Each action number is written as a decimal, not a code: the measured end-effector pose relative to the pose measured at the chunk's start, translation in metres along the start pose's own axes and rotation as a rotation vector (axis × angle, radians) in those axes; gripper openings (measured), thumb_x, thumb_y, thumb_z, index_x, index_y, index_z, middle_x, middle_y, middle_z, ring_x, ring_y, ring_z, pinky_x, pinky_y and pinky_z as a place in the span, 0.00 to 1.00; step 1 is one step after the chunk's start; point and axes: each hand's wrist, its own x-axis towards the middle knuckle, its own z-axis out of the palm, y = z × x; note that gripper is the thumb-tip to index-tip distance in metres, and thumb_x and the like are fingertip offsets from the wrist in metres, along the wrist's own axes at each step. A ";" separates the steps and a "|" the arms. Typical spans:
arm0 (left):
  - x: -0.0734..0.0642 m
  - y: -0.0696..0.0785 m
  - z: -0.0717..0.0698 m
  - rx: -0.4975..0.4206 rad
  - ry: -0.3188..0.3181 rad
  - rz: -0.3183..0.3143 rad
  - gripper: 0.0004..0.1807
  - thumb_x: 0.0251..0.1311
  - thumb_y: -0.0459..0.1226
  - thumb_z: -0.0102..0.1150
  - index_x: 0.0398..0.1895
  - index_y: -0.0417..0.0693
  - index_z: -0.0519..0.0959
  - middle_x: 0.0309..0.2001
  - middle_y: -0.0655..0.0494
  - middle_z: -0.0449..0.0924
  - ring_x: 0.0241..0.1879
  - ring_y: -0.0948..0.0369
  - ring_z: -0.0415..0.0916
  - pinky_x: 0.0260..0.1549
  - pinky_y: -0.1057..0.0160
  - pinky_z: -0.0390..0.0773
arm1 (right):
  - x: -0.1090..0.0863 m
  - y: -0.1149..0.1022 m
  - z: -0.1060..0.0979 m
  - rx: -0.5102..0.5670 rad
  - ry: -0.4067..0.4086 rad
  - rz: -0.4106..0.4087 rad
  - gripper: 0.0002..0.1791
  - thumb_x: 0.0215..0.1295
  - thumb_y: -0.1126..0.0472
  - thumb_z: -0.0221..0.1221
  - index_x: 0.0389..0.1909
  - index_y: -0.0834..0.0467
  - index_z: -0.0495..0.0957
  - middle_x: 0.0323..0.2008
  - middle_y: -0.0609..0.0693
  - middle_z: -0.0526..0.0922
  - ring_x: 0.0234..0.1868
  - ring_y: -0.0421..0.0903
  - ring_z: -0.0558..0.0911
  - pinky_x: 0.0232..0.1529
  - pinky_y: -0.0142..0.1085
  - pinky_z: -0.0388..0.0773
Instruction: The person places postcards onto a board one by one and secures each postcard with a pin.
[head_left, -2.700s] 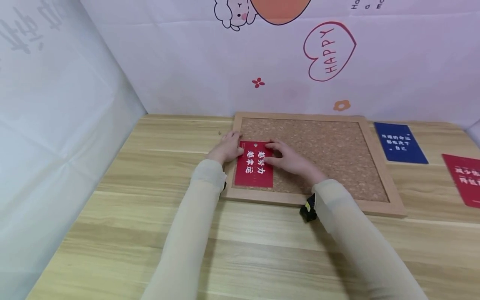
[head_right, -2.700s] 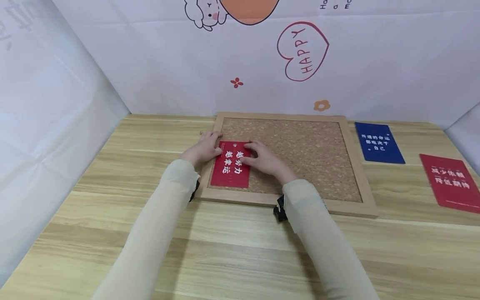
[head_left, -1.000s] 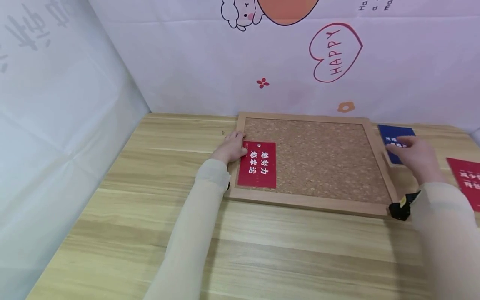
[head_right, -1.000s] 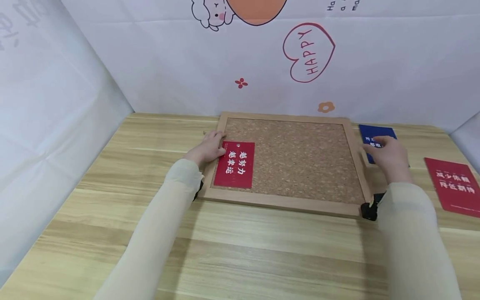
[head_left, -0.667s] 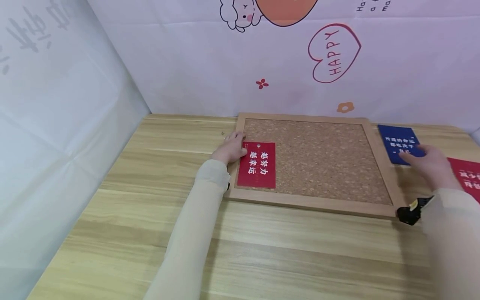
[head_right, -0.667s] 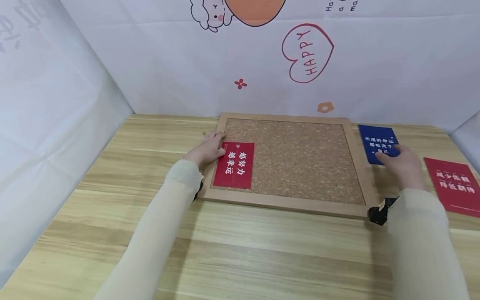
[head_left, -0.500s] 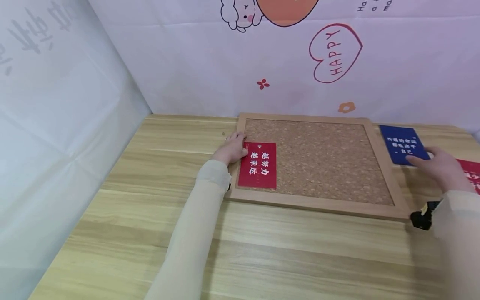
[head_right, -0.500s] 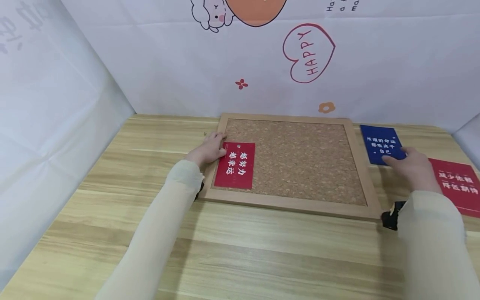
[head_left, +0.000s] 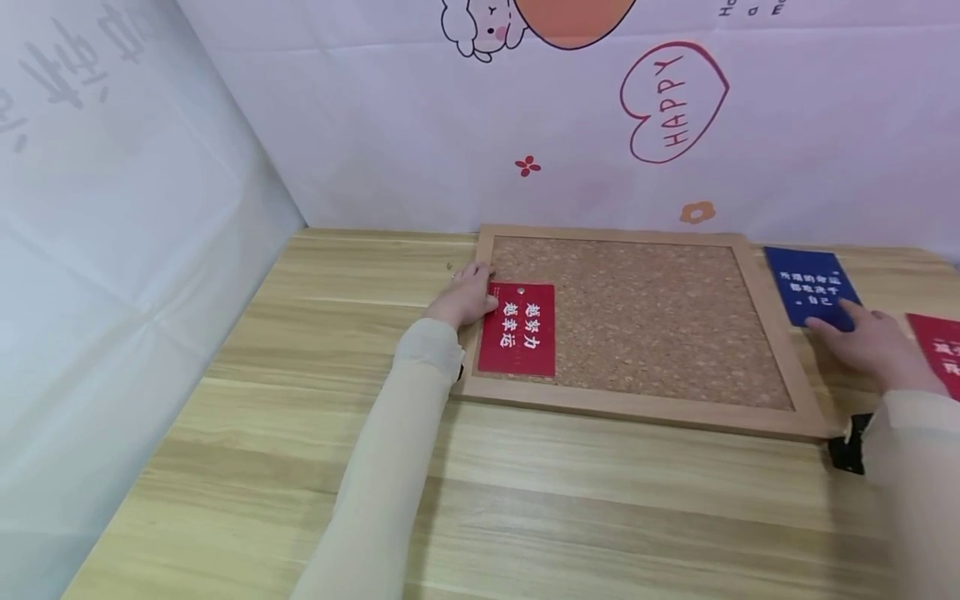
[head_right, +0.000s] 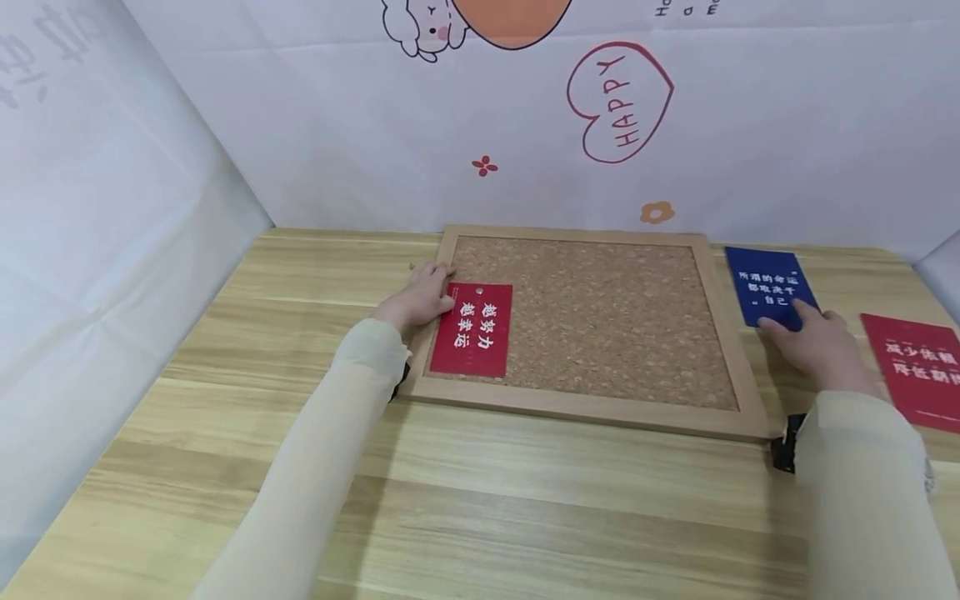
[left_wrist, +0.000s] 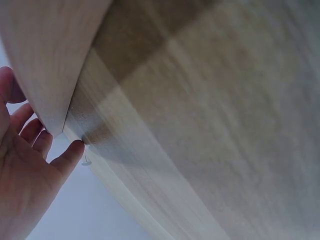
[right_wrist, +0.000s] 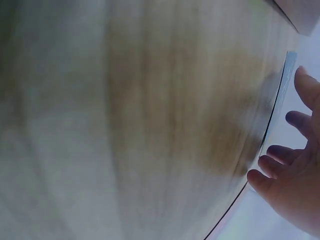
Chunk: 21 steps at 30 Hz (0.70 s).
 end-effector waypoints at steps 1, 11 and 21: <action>0.000 0.000 0.000 -0.001 0.000 0.000 0.33 0.70 0.39 0.45 0.75 0.46 0.49 0.76 0.49 0.45 0.75 0.52 0.42 0.74 0.53 0.51 | 0.000 0.000 0.000 -0.007 0.001 0.002 0.52 0.69 0.31 0.29 0.69 0.74 0.33 0.62 0.87 0.41 0.62 0.83 0.48 0.58 0.73 0.54; -0.002 0.001 -0.001 -0.001 -0.005 -0.011 0.33 0.70 0.39 0.45 0.75 0.46 0.49 0.75 0.49 0.45 0.75 0.52 0.43 0.74 0.54 0.51 | 0.002 -0.008 -0.001 -0.102 -0.015 0.051 0.53 0.69 0.33 0.34 0.62 0.85 0.47 0.56 0.88 0.55 0.55 0.82 0.60 0.57 0.68 0.63; 0.000 0.000 0.000 0.031 -0.009 0.000 0.33 0.71 0.40 0.44 0.75 0.47 0.48 0.76 0.49 0.42 0.76 0.51 0.41 0.74 0.53 0.49 | -0.002 -0.017 -0.003 -0.077 -0.039 0.126 0.51 0.69 0.33 0.31 0.69 0.74 0.28 0.58 0.88 0.46 0.55 0.82 0.55 0.56 0.70 0.62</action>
